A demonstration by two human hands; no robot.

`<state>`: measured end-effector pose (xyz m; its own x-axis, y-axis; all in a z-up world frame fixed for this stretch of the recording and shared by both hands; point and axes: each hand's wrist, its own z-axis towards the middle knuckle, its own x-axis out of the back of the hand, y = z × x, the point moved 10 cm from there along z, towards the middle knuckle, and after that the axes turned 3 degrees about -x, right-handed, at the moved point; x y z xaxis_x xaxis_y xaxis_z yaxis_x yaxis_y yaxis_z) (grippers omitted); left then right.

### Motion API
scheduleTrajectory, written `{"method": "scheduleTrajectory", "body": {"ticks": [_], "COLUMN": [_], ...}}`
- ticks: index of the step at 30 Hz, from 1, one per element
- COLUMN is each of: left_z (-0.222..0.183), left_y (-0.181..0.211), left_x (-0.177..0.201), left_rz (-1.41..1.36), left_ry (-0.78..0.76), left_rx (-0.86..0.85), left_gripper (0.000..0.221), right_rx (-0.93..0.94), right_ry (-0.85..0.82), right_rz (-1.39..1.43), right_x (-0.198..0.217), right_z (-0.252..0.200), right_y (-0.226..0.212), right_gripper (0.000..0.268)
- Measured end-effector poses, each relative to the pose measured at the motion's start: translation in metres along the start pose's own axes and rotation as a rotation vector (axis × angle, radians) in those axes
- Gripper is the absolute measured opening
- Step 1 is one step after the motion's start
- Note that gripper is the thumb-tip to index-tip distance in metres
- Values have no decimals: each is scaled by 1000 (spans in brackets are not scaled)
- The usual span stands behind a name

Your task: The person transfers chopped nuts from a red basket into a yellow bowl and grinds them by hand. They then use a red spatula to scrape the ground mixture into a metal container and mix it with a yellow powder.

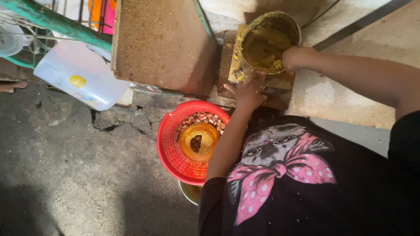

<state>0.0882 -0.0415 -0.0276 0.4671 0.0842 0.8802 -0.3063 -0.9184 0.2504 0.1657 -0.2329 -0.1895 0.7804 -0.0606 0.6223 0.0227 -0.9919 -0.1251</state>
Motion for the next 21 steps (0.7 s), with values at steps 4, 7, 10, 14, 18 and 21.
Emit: {"method": "scheduleTrajectory", "body": {"ticks": [4, 7, 10, 14, 18, 21], "left_z": [-1, -1, 1, 2, -1, -2], "left_y": [1, 0, 2, 0, 1, 3], "left_x": [-1, 2, -3, 4, 1, 6], "left_rz": [30, -9, 16, 18, 21, 24], "left_ry": [-28, -17, -52, 11, 3, 20], "left_rx": [14, -1, 8, -9, 2, -2], "left_gripper": [96, 93, 93, 95, 96, 95], "right_rx": [-45, -36, -34, -39, -113, -186], "right_ry": [-187, -236, -301, -193, 75, 251], "right_rz": [301, 601, 938, 629, 212, 34], "right_x": [-45, -57, -55, -3, 56, 90], "right_z": [40, 51, 34, 1, -52, -95], "right_y": [2, -13, -25, -23, 4, 15], "right_gripper": [29, 29, 32, 30, 28, 28]}}
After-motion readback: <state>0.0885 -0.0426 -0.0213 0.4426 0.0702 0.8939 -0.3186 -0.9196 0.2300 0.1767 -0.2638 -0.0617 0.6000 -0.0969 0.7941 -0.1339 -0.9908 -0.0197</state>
